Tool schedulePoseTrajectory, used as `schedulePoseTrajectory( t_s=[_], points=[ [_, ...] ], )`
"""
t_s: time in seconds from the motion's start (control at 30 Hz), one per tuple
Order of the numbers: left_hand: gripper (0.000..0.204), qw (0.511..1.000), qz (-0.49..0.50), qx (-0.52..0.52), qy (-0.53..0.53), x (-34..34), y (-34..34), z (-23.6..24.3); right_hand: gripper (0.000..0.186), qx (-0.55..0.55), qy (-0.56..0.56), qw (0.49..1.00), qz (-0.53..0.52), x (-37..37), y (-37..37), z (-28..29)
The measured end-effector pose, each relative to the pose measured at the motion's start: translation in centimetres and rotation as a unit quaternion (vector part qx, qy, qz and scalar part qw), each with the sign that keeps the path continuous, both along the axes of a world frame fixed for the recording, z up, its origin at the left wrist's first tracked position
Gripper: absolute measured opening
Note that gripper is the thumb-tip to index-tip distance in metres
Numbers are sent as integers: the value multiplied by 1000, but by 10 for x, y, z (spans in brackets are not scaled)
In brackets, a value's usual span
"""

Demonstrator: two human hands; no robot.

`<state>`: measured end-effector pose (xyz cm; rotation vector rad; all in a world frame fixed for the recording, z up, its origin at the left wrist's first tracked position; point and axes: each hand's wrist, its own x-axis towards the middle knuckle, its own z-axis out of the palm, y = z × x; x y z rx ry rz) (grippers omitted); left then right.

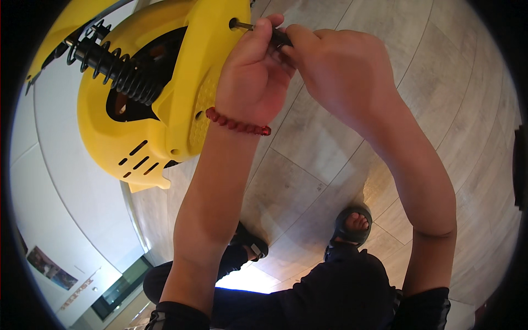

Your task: Removing a yellow plastic side panel from a motorcycle using an Allen key.

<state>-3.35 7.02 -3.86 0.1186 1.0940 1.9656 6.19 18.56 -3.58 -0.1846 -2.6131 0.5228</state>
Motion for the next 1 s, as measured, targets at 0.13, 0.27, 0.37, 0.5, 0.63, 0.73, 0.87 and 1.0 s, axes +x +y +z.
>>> schedulePoseTrajectory(
  t_s=[0.13,0.27,0.37,0.5,0.63,0.73,0.87,1.0],
  points=[
    [24,998,-44,46,-9,-4,-3,-3,10,46,26,999,8,1,-1,7],
    [26,999,-27,24,-10,-2,-2,1,11,149,25,988,24,0,3,17],
    [28,1000,-3,-11,2,0,2,5,11,136,6,990,30,-1,6,15],
    [26,998,-47,29,23,-6,-1,-1,18,18,226,973,46,-6,4,12],
    [24,999,-15,30,27,-7,-7,0,23,-422,78,900,-78,21,-1,13],
    [24,999,-19,17,40,-5,-6,-1,21,-563,-117,815,-72,28,6,19],
    [24,1000,20,1,18,1,-3,4,20,-397,-52,916,-38,25,6,17],
    [23,1000,19,20,-6,8,8,6,15,34,69,997,1,21,20,23]
  ],
)
